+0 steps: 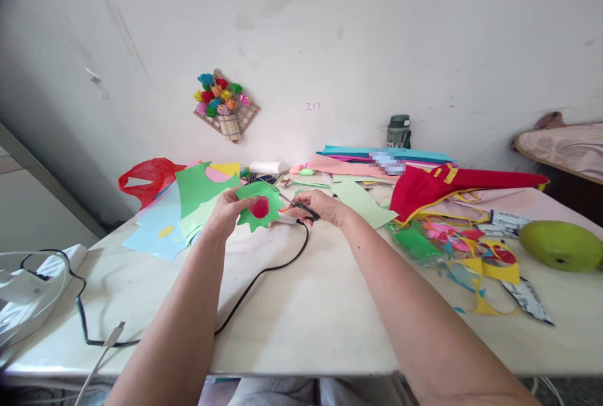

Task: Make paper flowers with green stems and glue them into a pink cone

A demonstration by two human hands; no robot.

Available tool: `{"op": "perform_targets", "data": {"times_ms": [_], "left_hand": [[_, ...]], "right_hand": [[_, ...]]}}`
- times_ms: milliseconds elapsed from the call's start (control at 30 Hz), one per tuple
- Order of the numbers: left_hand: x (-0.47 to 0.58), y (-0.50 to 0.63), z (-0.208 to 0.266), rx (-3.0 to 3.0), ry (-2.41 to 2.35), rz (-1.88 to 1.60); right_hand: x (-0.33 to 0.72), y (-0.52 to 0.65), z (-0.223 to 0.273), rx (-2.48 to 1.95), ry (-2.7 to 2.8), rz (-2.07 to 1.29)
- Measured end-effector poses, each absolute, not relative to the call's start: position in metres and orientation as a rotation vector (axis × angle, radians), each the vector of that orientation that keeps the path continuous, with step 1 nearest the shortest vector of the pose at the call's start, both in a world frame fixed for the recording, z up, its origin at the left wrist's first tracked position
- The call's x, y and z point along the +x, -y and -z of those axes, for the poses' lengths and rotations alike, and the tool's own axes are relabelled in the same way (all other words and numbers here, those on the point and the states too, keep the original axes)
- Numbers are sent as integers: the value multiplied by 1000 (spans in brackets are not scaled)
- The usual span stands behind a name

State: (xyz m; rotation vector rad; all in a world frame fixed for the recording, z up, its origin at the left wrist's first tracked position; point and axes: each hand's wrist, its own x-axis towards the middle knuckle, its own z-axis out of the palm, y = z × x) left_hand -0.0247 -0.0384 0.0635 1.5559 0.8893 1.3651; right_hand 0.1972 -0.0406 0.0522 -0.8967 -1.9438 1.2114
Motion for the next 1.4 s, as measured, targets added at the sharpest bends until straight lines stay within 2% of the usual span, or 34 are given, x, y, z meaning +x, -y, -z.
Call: {"op": "perform_targets", "data": {"times_ms": [500, 1400], "left_hand": [[-30, 40, -65, 1649, -975, -1251], [-26, 40, -66, 1607, -960, -1307]], "right_hand": [[193, 29, -43, -909, 1992, -1131], [186, 36, -46, -911, 1853, -1152]]}}
